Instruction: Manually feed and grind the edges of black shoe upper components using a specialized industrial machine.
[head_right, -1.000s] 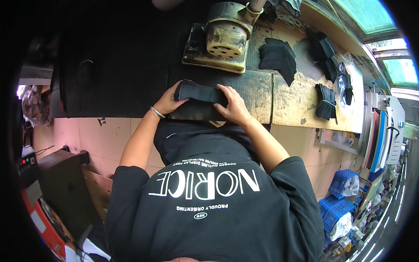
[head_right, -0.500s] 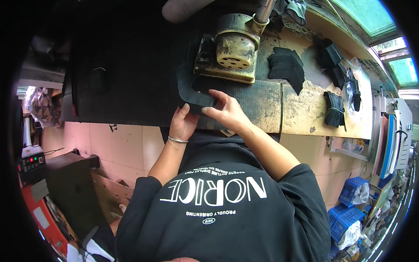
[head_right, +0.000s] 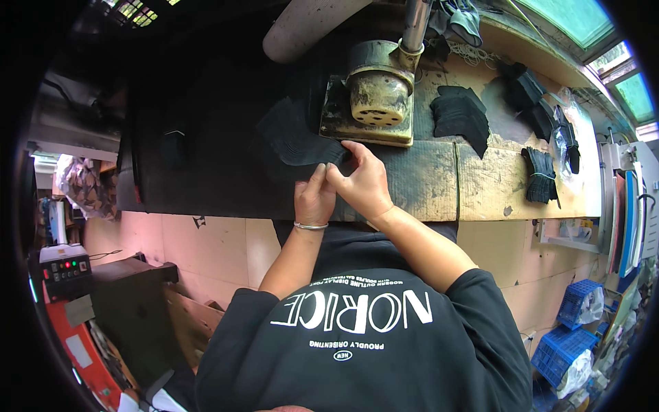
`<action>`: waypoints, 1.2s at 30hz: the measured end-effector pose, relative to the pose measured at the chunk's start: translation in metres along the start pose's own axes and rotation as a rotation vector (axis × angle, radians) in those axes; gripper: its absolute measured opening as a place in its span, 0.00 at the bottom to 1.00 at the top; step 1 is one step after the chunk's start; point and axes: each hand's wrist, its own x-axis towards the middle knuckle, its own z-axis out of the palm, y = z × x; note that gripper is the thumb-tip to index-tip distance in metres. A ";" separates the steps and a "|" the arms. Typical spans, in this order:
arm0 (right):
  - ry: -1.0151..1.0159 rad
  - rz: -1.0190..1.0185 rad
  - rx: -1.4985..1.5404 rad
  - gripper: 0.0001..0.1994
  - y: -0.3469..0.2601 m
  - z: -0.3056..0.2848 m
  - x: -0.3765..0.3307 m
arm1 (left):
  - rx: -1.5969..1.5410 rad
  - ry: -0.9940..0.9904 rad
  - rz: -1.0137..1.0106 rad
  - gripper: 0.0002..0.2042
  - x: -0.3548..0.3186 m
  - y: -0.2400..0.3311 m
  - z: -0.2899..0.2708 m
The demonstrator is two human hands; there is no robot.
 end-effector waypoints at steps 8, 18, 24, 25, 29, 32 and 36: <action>0.168 -0.136 -0.154 0.27 -0.011 -0.001 0.018 | 0.348 0.015 0.079 0.05 0.032 -0.007 -0.006; -0.130 -0.085 -0.134 0.25 0.087 -0.029 -0.017 | -0.121 -0.054 -0.038 0.11 0.100 0.050 0.032; -0.206 -0.478 -0.428 0.18 0.108 -0.029 -0.029 | -0.054 -0.191 -0.074 0.11 0.140 0.075 0.040; -0.205 -0.481 -0.426 0.18 0.108 -0.030 -0.029 | -0.058 -0.201 -0.066 0.11 0.144 0.076 0.045; -0.202 -0.492 -0.429 0.17 0.109 -0.031 -0.029 | -0.032 -0.245 -0.087 0.13 0.153 0.072 0.061; -0.200 -0.496 -0.429 0.17 0.110 -0.032 -0.028 | -0.028 -0.273 -0.108 0.14 0.153 0.072 0.069; -0.199 -0.488 -0.439 0.17 0.111 -0.032 -0.028 | -0.046 -0.294 -0.143 0.14 0.148 0.071 0.077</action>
